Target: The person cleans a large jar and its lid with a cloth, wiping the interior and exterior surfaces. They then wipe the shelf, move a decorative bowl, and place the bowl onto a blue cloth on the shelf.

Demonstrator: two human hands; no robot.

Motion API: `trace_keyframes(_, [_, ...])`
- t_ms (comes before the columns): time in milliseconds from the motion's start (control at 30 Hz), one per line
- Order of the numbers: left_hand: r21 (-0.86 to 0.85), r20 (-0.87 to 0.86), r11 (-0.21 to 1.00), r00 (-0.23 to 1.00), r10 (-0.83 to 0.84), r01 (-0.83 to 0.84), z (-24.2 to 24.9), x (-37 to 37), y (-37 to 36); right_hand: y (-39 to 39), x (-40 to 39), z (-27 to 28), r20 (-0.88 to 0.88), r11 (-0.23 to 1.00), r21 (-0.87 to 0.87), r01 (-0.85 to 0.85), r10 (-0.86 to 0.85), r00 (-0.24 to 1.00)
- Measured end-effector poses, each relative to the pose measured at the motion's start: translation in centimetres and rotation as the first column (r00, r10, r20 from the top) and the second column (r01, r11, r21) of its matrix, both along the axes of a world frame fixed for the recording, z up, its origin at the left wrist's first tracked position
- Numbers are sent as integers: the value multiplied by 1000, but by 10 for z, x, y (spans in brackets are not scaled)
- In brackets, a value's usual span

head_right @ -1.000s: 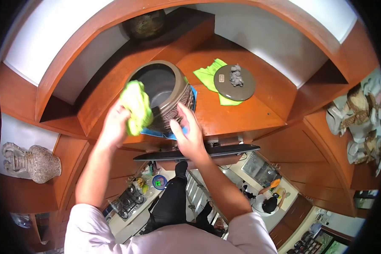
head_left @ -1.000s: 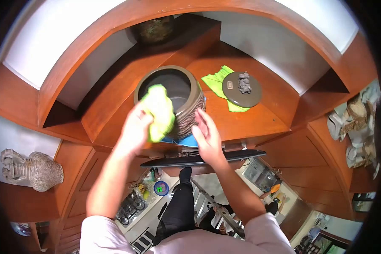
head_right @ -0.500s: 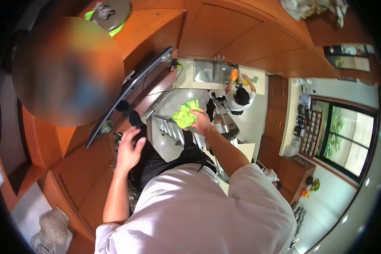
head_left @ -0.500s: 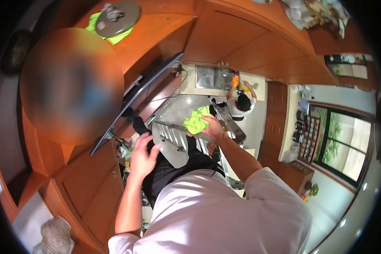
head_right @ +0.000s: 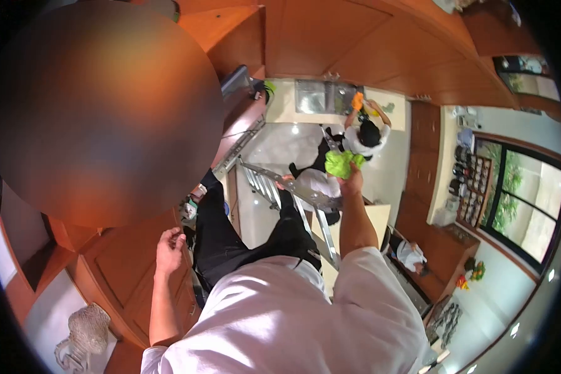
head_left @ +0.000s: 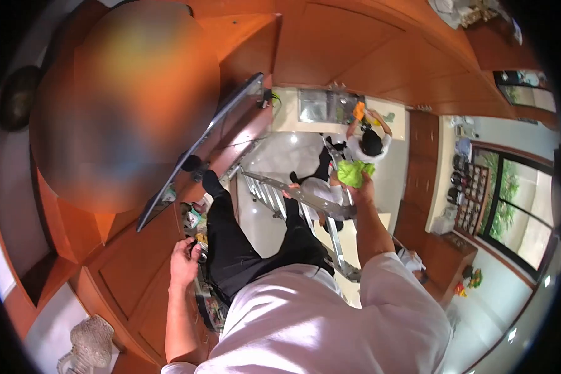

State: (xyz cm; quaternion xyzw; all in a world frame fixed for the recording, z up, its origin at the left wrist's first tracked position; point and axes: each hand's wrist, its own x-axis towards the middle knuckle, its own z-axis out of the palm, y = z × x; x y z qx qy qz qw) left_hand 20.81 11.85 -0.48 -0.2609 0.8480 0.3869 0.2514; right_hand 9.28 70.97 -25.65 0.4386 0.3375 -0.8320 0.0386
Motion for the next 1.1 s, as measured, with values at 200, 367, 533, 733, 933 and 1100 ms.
trace_keyframes(200, [22, 132, 996, 987, 87, -91, -19, 38, -3, 17, -6, -7, 113, 999, 6, 33, -33, 993])
trace_keyframes(367, [-78, 124, 994, 990, -71, 81, 0, 28, 5, 48, 16, -62, 103, 957, -108, -269, 280, 954])
trace_keyframes(533, [-199, -321, 962, 915, -246, 188, 18, -129, 9, 43, 20, -100, 320, 969, 23, -245, 225, 920])
trace_keyframes(733, [-79, -608, 991, 793, 36, -106, -31, -405, -23, 26, 12, -109, 487, 922, 258, -287, 133, 863])
trace_keyframes(933, [-213, -757, 847, 630, 172, -487, -15, -597, -52, -6, 5, -99, 634, 869, 381, -316, 3, 773])
trace_keyframes(1100, [-477, -485, 749, 849, 212, -460, -20, -651, -64, 20, 54, -198, 572, 600, 601, -528, 138, 809])
